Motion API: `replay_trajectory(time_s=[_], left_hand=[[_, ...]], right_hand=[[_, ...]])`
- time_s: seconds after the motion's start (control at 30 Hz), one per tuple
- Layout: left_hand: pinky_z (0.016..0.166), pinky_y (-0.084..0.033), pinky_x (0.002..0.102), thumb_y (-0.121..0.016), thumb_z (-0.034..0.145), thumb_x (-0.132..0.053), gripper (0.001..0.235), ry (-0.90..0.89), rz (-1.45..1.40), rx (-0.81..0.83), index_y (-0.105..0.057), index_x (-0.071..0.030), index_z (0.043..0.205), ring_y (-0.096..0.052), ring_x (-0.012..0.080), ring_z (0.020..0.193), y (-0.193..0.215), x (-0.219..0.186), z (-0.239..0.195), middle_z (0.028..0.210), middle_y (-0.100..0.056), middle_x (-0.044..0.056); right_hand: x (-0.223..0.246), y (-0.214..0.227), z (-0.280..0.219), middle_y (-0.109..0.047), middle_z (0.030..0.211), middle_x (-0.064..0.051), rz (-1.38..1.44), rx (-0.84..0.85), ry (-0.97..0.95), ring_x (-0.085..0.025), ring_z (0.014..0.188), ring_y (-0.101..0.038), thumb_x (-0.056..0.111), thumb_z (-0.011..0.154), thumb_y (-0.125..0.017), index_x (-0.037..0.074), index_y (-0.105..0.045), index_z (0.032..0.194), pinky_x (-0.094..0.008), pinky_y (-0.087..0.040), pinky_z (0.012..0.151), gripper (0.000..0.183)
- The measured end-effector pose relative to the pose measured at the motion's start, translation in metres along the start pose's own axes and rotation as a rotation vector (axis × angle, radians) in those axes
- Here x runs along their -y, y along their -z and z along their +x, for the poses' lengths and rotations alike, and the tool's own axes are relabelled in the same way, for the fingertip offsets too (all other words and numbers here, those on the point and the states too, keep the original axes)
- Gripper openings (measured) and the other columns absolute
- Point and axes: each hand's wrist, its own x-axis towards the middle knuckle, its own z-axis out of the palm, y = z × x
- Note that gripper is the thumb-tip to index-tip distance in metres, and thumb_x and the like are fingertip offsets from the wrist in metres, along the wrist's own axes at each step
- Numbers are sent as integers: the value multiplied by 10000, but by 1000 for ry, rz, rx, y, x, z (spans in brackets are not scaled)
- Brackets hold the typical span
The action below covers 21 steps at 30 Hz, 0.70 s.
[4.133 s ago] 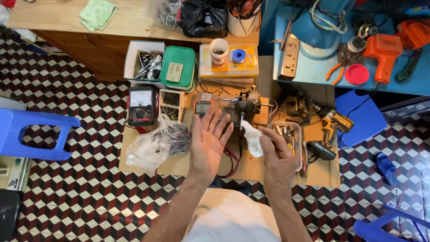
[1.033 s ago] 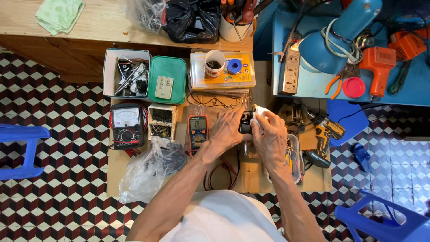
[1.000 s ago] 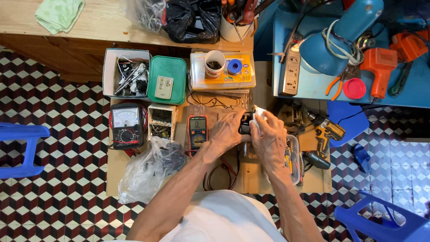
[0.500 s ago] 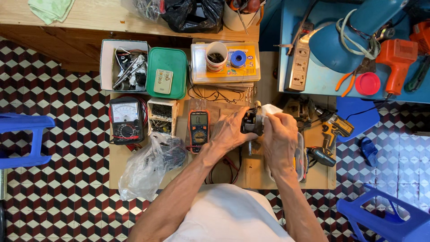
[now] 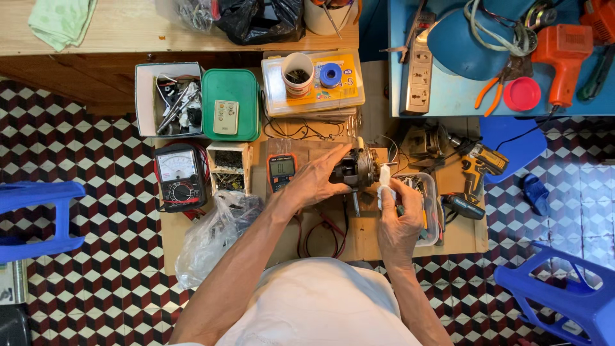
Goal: The person disassembles a small electrical motor on a cluttered workbench, removes the rotor, wipes components with a white cloth, and reassembles the motor. The person uses a multimeter to test electrical continuity and handles various small parts and tools during the process.
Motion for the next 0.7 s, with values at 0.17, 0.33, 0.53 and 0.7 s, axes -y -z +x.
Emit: replay_trajectory(time_s=[0.17, 0.33, 0.53, 0.7], left_hand=[[1136, -429, 415, -858, 742, -276, 963, 68, -61, -51, -364, -113, 1553, -519, 343, 1363, -6, -6, -5, 1541, -482, 154], [1101, -472, 406, -884, 736, -312, 933, 92, -135, -224, -431, -20, 1497, -587, 336, 1312, -21, -11, -9, 1440, -578, 212], [1036, -513, 405, -881, 724, -380, 938, 240, -258, -335, -446, -27, 1477, -664, 324, 1210, -36, -32, -17, 1330, -655, 219], [1042, -501, 403, -847, 734, -445, 982, 304, -274, -334, -393, -10, 1488, -650, 335, 1220, -40, -42, -20, 1321, -645, 237]], right_hand=[[-11, -3, -4, -663, 1075, -56, 173, -1, -213, -131, 910, -646, 141, 999, -689, 14, -672, 1216, -259, -554, 799, 252], [-17, -9, -1, -707, 1075, -56, 419, -10, -367, -98, 949, -681, 145, 989, -681, -11, -663, 1203, -232, -568, 830, 265], [-13, -6, 4, -713, 1043, -57, 455, -6, -413, -98, 906, -665, 142, 994, -677, -12, -676, 1226, -239, -550, 791, 279], [-9, -7, 9, -714, 1048, -57, 476, -61, -371, -93, 922, -671, 140, 1007, -674, -17, -681, 1211, -225, -555, 815, 258]])
